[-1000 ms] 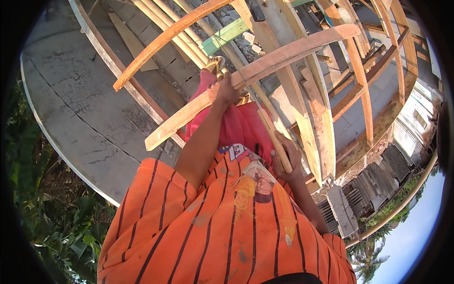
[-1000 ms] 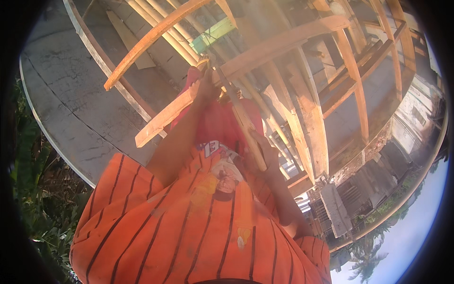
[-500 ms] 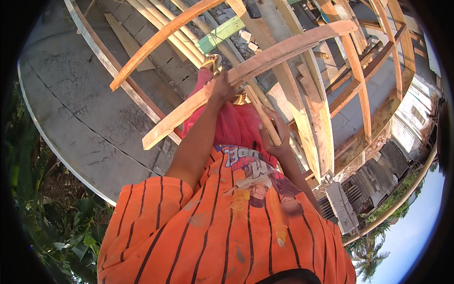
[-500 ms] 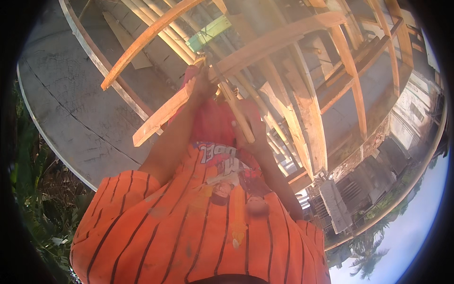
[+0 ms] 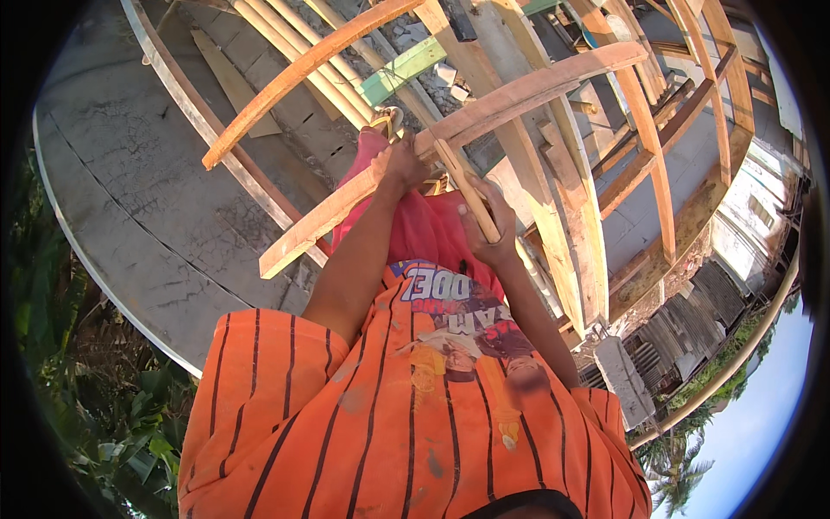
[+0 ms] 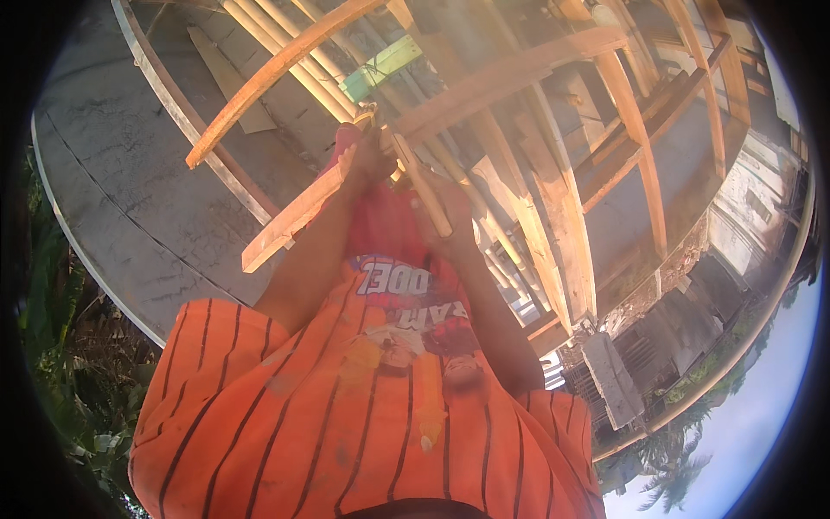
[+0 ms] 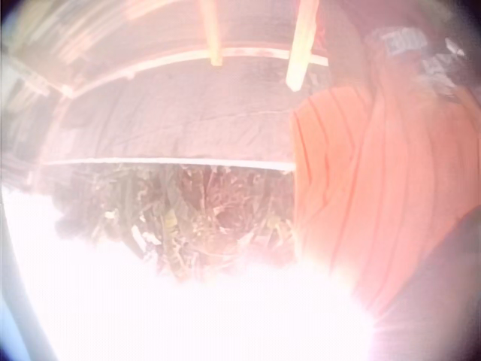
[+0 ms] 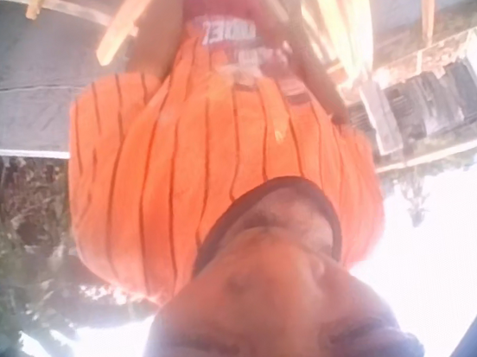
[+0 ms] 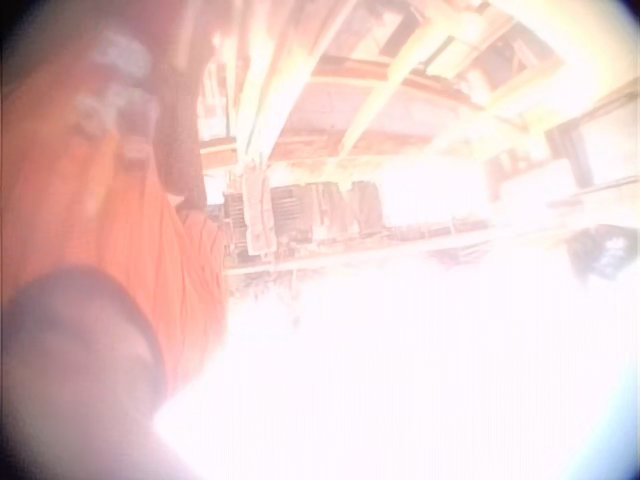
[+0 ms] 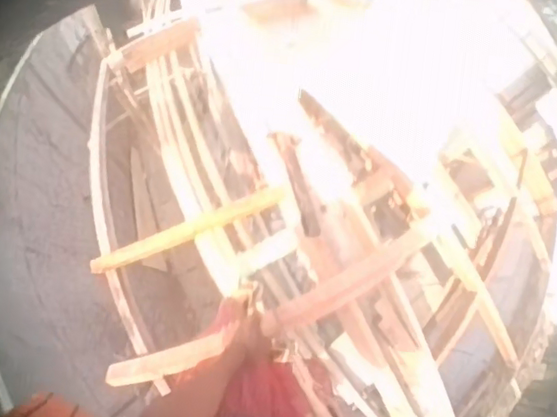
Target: The person constructs a wooden framework by positioning boards and hammering nails into the wood while working on an elevated structure.
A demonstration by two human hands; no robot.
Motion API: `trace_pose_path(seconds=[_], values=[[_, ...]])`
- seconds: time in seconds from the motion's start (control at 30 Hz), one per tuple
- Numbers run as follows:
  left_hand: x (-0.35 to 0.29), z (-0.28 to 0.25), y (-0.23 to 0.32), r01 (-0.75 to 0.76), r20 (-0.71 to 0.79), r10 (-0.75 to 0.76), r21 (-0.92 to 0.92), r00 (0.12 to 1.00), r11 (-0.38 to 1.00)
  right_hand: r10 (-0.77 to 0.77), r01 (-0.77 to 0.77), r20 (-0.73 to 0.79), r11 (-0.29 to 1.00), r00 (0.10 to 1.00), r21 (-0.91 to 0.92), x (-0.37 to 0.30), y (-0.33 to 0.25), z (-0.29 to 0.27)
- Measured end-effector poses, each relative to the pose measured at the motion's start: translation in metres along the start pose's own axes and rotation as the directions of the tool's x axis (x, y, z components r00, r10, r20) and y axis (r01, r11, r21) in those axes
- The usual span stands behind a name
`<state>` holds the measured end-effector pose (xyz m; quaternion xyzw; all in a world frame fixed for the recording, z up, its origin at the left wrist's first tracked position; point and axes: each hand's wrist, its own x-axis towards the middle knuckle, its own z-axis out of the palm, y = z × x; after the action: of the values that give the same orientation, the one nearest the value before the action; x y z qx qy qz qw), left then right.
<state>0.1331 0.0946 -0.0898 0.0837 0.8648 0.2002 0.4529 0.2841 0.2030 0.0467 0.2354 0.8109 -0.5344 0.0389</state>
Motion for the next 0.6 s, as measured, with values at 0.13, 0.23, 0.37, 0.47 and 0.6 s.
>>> trace_pose_path(seconds=[0.13, 0.23, 0.37, 0.47, 0.6], values=[[-0.004, -0.006, -0.007, 0.070, 0.038, -0.068, -0.030, 0.997, 0.997, 0.122, -0.123, 0.027, 0.991, 0.992, 0.051, -0.002, -0.025, 0.004], [0.020, 0.001, -0.023, -0.015, -0.073, 0.018, 0.044, 0.997, 0.999, 0.076, -0.075, 0.012, 0.996, 0.997, -0.045, -0.101, -0.056, -0.061], [0.010, 0.009, -0.024, -0.021, -0.093, 0.033, 0.123, 0.995, 0.992, -0.076, 0.077, -0.048, 0.997, 0.996, 0.011, -0.131, -0.047, -0.076], [-0.005, 0.018, -0.017, -0.001, -0.051, 0.007, 0.116, 0.999, 0.993, 0.115, -0.115, 0.016, 0.993, 0.993, 0.017, -0.068, -0.047, -0.046], [0.011, 0.010, -0.018, -0.014, -0.144, 0.039, 0.170, 0.989, 0.985, 0.262, -0.263, 0.063, 0.965, 0.963, 0.000, -0.050, -0.066, -0.038]])
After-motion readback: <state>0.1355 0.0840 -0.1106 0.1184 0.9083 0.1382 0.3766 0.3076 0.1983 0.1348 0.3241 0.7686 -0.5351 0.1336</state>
